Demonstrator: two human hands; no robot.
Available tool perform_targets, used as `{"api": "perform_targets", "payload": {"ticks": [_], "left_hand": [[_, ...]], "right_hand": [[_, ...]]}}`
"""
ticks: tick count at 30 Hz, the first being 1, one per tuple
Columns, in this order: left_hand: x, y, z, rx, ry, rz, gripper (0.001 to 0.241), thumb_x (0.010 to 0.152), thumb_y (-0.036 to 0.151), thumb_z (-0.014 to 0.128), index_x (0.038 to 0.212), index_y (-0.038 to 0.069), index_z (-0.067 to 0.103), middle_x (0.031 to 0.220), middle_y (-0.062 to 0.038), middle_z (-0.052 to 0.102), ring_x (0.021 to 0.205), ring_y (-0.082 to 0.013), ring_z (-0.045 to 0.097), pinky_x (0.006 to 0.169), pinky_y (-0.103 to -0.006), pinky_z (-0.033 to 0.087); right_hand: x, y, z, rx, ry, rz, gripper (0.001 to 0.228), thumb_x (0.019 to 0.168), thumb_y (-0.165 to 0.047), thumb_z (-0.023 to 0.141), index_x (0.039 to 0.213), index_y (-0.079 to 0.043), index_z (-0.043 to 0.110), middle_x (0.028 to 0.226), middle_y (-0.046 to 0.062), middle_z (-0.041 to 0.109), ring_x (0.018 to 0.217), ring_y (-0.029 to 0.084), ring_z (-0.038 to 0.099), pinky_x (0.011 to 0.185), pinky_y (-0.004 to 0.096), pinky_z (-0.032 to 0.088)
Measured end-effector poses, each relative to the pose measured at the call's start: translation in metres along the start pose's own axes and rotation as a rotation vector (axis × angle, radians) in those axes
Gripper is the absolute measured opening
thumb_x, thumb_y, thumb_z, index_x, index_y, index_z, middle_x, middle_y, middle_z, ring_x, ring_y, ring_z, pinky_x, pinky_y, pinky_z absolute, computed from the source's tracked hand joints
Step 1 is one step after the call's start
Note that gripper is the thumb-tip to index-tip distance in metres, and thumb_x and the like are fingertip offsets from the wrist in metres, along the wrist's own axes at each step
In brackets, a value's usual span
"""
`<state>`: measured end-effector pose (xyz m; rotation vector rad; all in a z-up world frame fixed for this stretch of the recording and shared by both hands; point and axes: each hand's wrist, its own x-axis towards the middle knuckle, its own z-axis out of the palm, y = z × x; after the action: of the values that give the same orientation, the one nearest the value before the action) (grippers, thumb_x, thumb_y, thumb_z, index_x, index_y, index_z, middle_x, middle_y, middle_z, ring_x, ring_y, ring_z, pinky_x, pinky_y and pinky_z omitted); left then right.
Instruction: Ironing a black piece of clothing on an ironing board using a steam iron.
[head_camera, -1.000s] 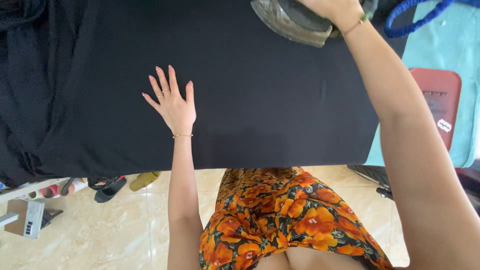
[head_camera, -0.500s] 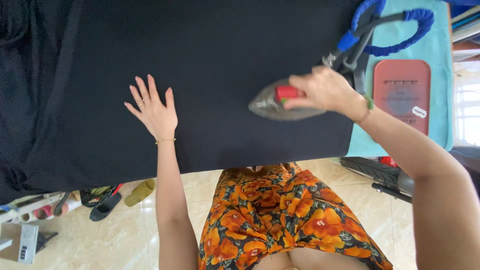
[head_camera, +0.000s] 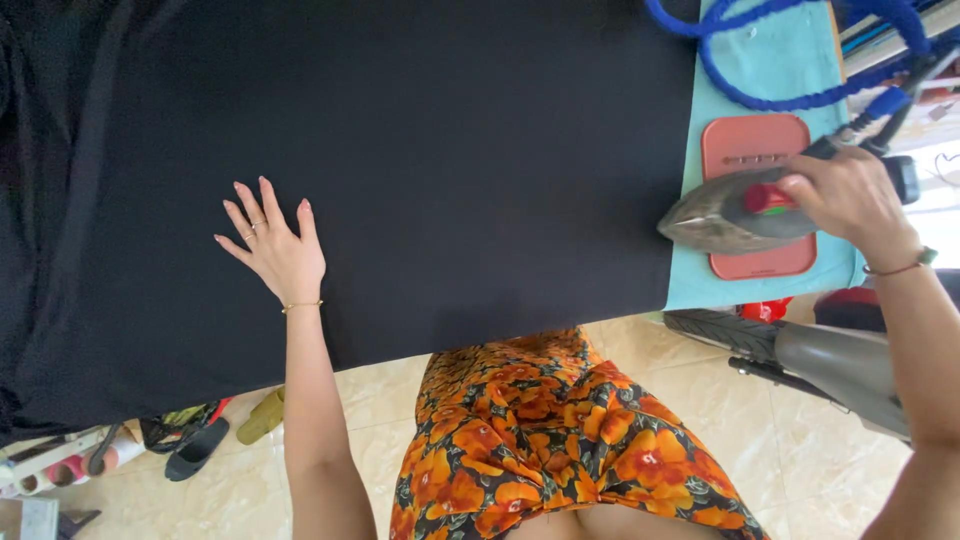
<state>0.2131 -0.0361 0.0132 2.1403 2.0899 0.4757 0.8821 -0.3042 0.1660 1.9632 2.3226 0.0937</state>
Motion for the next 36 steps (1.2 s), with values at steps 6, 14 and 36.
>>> {"api": "perform_targets", "payload": {"ticks": [6, 14, 36], "left_hand": [[-0.001, -0.007, 0.004, 0.007, 0.019, -0.019, 0.063, 0.11, 0.051, 0.046, 0.162, 0.016, 0.041, 0.169, -0.016, 0.028, 0.156, -0.0374, 0.019, 0.121, -0.0673, 0.004], [0.006, -0.033, -0.005, -0.041, 0.021, 0.024, 0.062, 0.109, 0.052, 0.048, 0.159, 0.015, 0.044, 0.168, -0.013, 0.032, 0.157, -0.0336, 0.02, 0.123, -0.0657, 0.004], [-0.003, -0.225, -0.047, 0.164, 0.468, -0.364, 0.062, 0.099, 0.04, 0.063, 0.146, 0.001, 0.051, 0.157, -0.022, 0.04, 0.147, -0.0405, 0.035, 0.118, -0.0622, 0.026]], "right_hand": [[-0.026, 0.035, 0.027, 0.041, 0.083, 0.209, 0.035, 0.12, -0.038, 0.06, 0.1, -0.012, 0.074, 0.078, 0.015, 0.065, 0.075, 0.035, 0.063, 0.082, 0.041, 0.052], [-0.041, 0.004, 0.049, -0.013, 0.318, 0.376, 0.018, 0.11, -0.019, 0.056, 0.097, -0.008, 0.062, 0.098, 0.01, 0.06, 0.097, 0.031, 0.055, 0.097, 0.041, 0.04], [0.005, -0.224, 0.171, 0.463, 0.421, 0.593, 0.041, 0.095, -0.014, 0.081, 0.127, -0.001, 0.058, 0.132, 0.025, 0.055, 0.13, 0.043, 0.049, 0.115, 0.054, 0.039]]}}
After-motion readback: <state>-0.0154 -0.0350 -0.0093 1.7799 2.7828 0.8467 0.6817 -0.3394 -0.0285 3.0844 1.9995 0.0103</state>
